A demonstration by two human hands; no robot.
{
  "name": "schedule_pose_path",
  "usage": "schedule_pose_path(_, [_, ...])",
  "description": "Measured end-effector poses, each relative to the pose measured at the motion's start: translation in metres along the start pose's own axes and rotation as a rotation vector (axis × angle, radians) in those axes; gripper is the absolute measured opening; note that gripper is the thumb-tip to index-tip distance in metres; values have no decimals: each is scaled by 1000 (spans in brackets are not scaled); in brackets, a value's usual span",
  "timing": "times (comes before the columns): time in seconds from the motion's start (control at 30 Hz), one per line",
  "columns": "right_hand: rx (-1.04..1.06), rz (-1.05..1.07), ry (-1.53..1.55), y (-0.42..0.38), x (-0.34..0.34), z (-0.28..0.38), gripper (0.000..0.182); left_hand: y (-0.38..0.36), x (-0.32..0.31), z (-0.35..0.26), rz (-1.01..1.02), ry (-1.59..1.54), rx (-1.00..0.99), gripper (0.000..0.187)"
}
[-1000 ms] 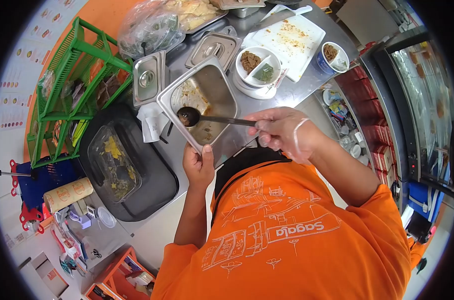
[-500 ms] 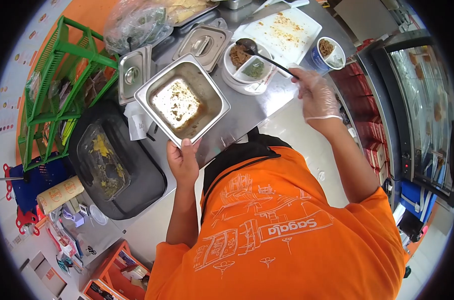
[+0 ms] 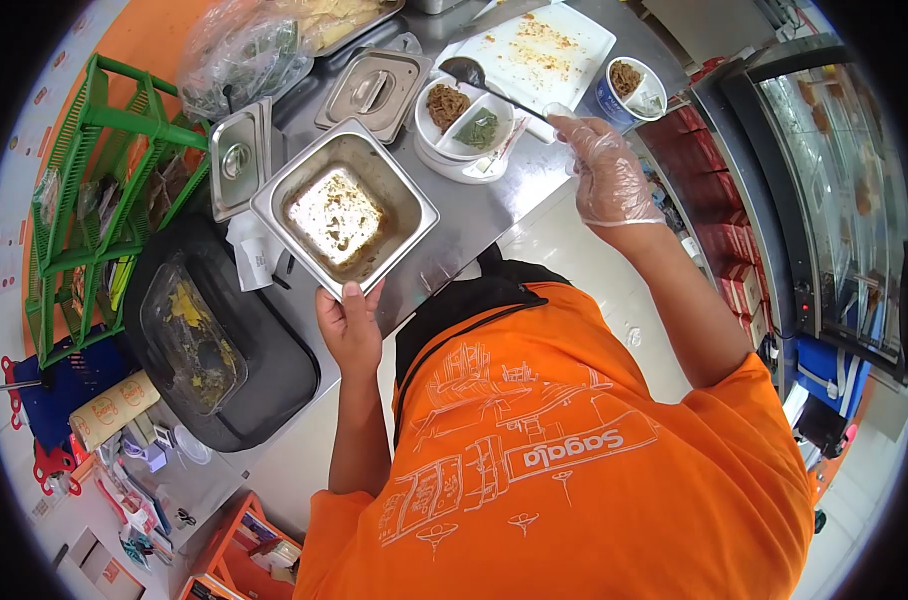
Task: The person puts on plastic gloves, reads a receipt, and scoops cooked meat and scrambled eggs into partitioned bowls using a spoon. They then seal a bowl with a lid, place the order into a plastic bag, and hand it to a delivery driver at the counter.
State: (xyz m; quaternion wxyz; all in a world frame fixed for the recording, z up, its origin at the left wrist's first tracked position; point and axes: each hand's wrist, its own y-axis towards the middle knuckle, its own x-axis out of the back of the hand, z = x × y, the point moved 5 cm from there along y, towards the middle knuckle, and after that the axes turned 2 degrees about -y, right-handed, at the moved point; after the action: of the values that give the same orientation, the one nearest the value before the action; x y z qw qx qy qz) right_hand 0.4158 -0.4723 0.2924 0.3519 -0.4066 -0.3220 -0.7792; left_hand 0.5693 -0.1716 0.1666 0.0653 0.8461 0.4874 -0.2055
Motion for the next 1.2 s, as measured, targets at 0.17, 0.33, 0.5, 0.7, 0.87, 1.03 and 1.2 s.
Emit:
schedule_pose_path(0.17, [-576, -32, 839, -4, -8, -16, 34, -1, 0, 0, -12, -69, 31, 16])
schedule_pose_path(0.33, [-832, 35, 1608, -27, -25, -2, 34, -2, 3, 6, -10, -153, 106, 14])
schedule_pose_path(0.5, [-881, 253, 1994, -67, -52, 31, 37, -4, 7, 21, 7, -197, 160, 16])
schedule_pose_path(0.7, [-799, 203, 2073, -82, -20, 9, 36, -9, 20, 47, -26, -218, 163, 23])
schedule_pose_path(0.87, [-654, -160, 1424, -54, 77, -116, 41, -15, 8, 56, -159, -121, 190, 19])
schedule_pose_path(1.03, [-749, -142, 739, -11, 142, -225, 30, -70, -23, 69, -445, -9, 345, 20])
schedule_pose_path(1.2, [-568, -21, 256, 13, 157, -272, 23, -43, -166, 79, -107, 401, 424, 12])
